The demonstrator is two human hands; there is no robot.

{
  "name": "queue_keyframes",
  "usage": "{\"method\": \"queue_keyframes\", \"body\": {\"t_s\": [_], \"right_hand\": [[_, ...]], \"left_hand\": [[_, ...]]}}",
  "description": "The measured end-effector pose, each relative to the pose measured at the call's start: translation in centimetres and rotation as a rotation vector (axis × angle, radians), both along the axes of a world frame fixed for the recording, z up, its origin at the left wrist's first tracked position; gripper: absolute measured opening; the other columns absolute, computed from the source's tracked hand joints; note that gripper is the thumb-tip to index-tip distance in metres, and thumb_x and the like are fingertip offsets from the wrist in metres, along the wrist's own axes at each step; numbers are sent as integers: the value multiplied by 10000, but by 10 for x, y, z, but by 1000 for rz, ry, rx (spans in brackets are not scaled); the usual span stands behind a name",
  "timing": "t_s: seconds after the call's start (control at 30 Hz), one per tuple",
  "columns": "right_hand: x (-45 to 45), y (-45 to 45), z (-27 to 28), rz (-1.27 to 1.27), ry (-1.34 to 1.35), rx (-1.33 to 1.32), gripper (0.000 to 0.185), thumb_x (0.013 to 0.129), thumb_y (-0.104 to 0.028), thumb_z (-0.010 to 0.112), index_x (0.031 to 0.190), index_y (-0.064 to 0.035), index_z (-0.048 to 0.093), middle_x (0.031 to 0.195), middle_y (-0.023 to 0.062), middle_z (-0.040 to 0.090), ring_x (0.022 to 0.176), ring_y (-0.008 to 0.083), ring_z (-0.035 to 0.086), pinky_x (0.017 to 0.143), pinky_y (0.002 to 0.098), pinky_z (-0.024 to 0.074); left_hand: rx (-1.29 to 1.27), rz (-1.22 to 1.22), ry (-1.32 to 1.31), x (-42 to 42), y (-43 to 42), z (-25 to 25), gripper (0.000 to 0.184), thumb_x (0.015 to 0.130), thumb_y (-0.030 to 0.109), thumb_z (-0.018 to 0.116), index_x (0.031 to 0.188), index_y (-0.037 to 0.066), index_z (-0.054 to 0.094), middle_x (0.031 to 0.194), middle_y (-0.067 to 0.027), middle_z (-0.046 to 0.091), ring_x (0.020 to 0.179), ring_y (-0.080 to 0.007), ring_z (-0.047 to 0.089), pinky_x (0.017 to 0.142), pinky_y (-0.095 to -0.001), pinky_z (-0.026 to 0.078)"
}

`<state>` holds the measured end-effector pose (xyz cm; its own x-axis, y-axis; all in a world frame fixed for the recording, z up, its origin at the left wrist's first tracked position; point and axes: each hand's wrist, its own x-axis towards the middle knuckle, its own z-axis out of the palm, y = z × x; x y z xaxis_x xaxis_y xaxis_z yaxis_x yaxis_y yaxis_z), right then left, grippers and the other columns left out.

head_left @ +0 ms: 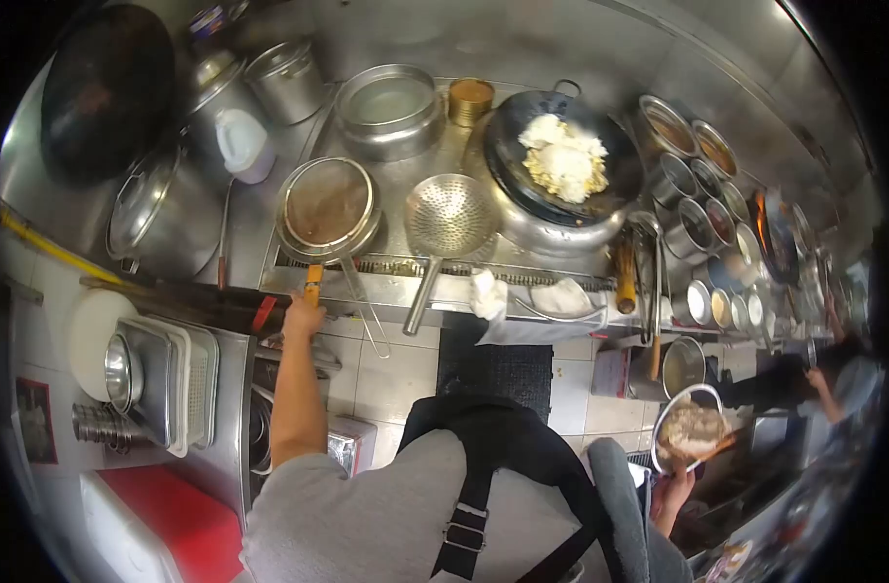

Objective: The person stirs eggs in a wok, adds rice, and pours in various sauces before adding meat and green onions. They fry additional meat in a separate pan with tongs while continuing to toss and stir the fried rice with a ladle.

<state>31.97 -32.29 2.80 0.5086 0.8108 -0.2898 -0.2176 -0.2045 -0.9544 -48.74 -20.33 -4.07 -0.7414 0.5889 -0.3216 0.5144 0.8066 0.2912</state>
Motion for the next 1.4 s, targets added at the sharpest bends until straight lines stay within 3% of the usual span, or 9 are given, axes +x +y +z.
{"method": "queue_keyframes", "body": {"t_s": [0.13,0.3,0.43,0.47,0.63,1.03,1.1,1.23,1.4], "right_hand": [[-68,98,25,207,112,70,352,836,1,548,1181,59,520,1113,143,632,958,242,648,783,354,541],[-129,172,45,445,49,21,345,792,2,510,1132,43,542,1057,130,646,891,237,668,748,326,556],[-155,222,32,650,10,-66,334,775,-17,510,1097,37,583,989,112,661,849,206,659,631,304,551],[-175,231,39,659,-106,-65,282,784,-64,536,1058,-10,581,890,79,659,659,152,644,459,260,503],[-196,279,25,980,-211,-158,263,837,-77,544,1083,-1,595,926,75,671,717,142,663,500,257,555],[-227,330,-23,1096,51,-226,339,801,-29,549,1136,-2,595,1010,115,656,809,203,664,603,328,571],[-236,337,-42,1086,160,-234,313,823,-30,534,1130,-2,584,1031,110,650,867,221,660,667,351,577],[-255,343,-18,1164,113,-286,289,843,-23,517,1122,-15,591,1010,101,654,847,214,657,644,342,571],[-272,345,-25,1218,79,-266,267,868,-34,500,1114,-13,601,993,109,657,810,210,657,617,330,564]], "left_hand": [[119,9,24,3,-14,32,538,708,218,691,1224,139,561,1079,-209,657,1036,-390,617,884,-471,497],[126,-31,11,13,-5,85,529,702,210,687,1217,165,573,1065,-201,659,1010,-381,624,862,-473,498],[146,-194,-46,47,19,96,520,699,219,691,1206,170,585,1052,-194,663,1000,-372,628,858,-460,499],[155,-267,-105,58,25,93,521,696,223,694,1203,168,587,1051,-193,664,999,-371,627,859,-456,499],[142,-360,-158,113,42,58,479,696,229,692,1155,120,613,1027,-198,666,972,-370,632,843,-449,502],[-113,-327,-134,153,71,17,567,709,328,740,1204,100,581,1144,-180,639,1046,-363,612,895,-446,495],[55,-331,152,158,76,13,556,730,311,736,1212,79,587,1217,-181,594,1113,-366,571,925,-431,477],[501,-367,293,222,108,106,426,766,233,739,1107,6,621,1127,-212,599,1038,-349,592,877,-414,477],[617,-586,148,319,146,171,431,771,251,739,1108,17,606,1108,-188,610,1023,-337,593,884,-411,472]]}}
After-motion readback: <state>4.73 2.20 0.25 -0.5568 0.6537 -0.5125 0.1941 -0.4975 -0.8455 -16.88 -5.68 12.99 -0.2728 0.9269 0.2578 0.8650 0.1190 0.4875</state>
